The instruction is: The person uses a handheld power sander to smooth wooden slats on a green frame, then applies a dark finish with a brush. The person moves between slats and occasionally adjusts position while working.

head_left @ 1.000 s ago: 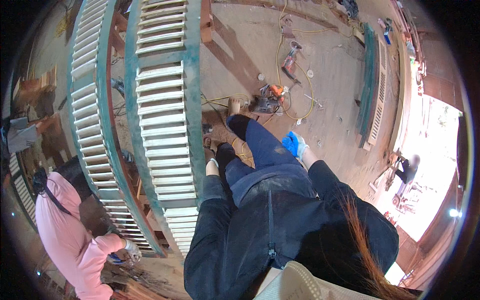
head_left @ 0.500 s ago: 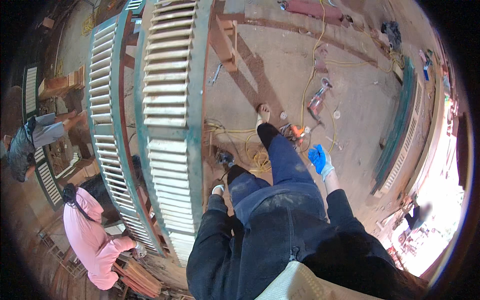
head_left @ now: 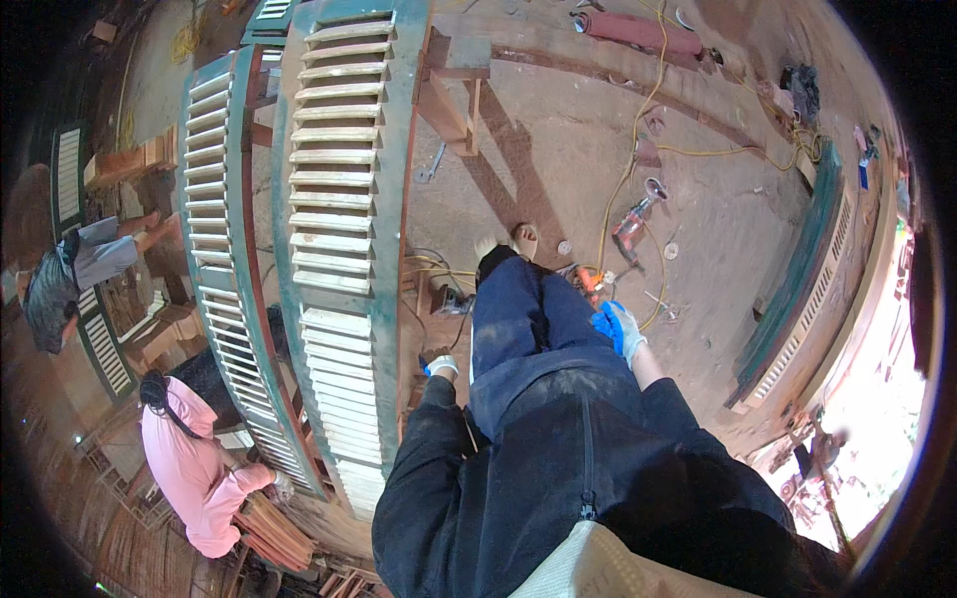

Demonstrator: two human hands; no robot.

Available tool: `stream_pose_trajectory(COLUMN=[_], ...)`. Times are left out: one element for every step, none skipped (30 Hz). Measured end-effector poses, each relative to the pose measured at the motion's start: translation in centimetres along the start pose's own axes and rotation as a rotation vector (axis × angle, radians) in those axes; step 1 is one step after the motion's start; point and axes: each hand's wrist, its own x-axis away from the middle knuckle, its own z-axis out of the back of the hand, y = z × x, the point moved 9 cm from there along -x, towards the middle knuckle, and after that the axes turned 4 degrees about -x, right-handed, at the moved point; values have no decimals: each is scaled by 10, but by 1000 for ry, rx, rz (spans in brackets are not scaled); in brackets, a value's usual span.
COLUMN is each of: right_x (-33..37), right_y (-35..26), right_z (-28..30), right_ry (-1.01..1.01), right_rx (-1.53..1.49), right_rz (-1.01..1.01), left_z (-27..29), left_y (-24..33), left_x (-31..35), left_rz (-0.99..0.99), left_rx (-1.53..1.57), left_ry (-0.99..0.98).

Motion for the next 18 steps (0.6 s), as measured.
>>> stream_pose_trajectory(right_x=[3, -4, -11, -19, -26, -30, -28, -27, -31, -34, -39, -45, -49, -49, -51, -51, -49, -48], right_y=[-5, -15, -30, -42, -62, -77, -96, -113, -124, -131, -137, -147, -155, -161, -160, -159, -175, -189], right_z=[-7, -15, -20, -34, -40, -45, -61, -70, -73, -77, -85, -102, -120, -134, -159, -168, -166, -174], right_ry=[34, -84, -199, -322, -217, -149, -97, -32, 3, 1, -10, -39, -75, -91, -128, -132, -26, 62], right_rx=[5, 5, 4, 2, 164, 147, 135, 115, 104, 87, 81, 81, 115, 148, 170, 191, 426, 664], right_rz=[20, 12, 4, -3, 115, 124, 128, 139, 135, 146, 157, 166, 157, 148, 125, 105, 258, 391], left_z=[5, 10, 21, 24, 27, 30, 30, 33, 39, 44, 51, 60, 83, 112, 113, 122, 134, 143], left_y=[-1, 1, -1, -8, -16, -20, -26, -26, -20, -9, -2, -1, -18, -24, -51, -61, -54, -54], left_x=[12, 17, 23, 22, 18, 12, 6, -3, -15, -29, -41, -52, -62, -63, -65, -57, -45, -31], left_rz=[-26, -56, -38, -6, 4, -13, -42, -90, -171, -268, -344, -389, -397, -392, -274, -185, -127, -92], left_rx=[23, 56, 150, 306, 450, 573, 692, 818, 982, 1184, 1376, 1530, 1437, 1320, 1187, 1045, 944, 886], left_ry=[-93, -175, -160, -111, -54, -18, 1, -2, -36, -111, -194, -267, -63, 121, 192, 236, 203, 163])
